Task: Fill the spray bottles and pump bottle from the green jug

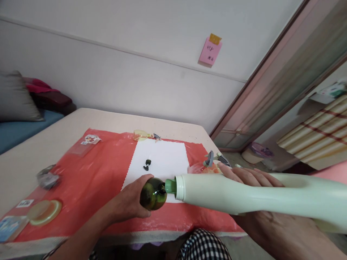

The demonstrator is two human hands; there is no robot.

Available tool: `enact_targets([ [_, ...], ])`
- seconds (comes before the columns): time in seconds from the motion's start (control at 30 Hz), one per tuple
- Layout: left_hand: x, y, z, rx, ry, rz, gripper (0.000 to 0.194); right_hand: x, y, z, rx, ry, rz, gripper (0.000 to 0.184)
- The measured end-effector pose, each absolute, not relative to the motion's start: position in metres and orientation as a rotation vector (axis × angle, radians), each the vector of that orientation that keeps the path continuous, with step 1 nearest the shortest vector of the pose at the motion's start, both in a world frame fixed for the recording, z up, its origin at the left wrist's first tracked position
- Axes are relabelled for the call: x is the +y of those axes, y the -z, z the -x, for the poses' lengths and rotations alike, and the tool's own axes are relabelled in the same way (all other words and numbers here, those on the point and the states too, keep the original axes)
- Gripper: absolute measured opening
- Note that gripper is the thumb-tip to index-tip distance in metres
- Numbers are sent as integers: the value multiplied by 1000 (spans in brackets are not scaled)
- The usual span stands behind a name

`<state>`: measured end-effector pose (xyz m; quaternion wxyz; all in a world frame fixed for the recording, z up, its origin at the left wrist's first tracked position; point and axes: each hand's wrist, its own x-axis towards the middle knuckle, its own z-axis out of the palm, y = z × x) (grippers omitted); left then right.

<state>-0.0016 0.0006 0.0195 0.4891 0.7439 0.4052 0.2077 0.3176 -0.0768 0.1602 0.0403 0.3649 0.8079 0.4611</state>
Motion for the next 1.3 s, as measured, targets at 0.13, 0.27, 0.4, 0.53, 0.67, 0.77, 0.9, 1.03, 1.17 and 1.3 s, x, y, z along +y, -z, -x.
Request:
enact_targets([
  [0.13,0,-20,2,1026,-498,-1878,70,-78,-161,-318,2464,-1449,-1077,45],
  [0.27,0,-20,2,1024,-512,-1897,74,-78,-162,-317,2471,-1443,-1108,39],
  [0.4,0,-20,2,1035,-485,-1896,79,-77,-164,-315,2485,-1407,-1081,40],
  [0.53,1,-18,2,1038,-490,-1895,82,-76,-165,-314,2478,-1423,-1041,45],
  [0.67,1,-17,2,1030,-517,-1900,81,-76,-164,-316,2468,-1447,-1022,48],
  [0.77,1,-18,2,1025,-515,-1908,75,-77,-163,-316,2463,-1449,-1046,49],
  [0.9,0,-19,2,1033,-510,-1919,75,-77,-162,-313,2443,-1455,-1085,48],
  [1.03,0,-19,2,1034,-494,-1923,74,-76,-166,-308,2467,-1462,-1073,44],
  [1.17,0,-17,2,1037,-503,-1922,78,-76,-167,-309,2493,-1457,-1038,45],
  [1.3,1,-18,2,1034,-506,-1922,76,-76,-164,-311,2502,-1426,-1089,50],
])
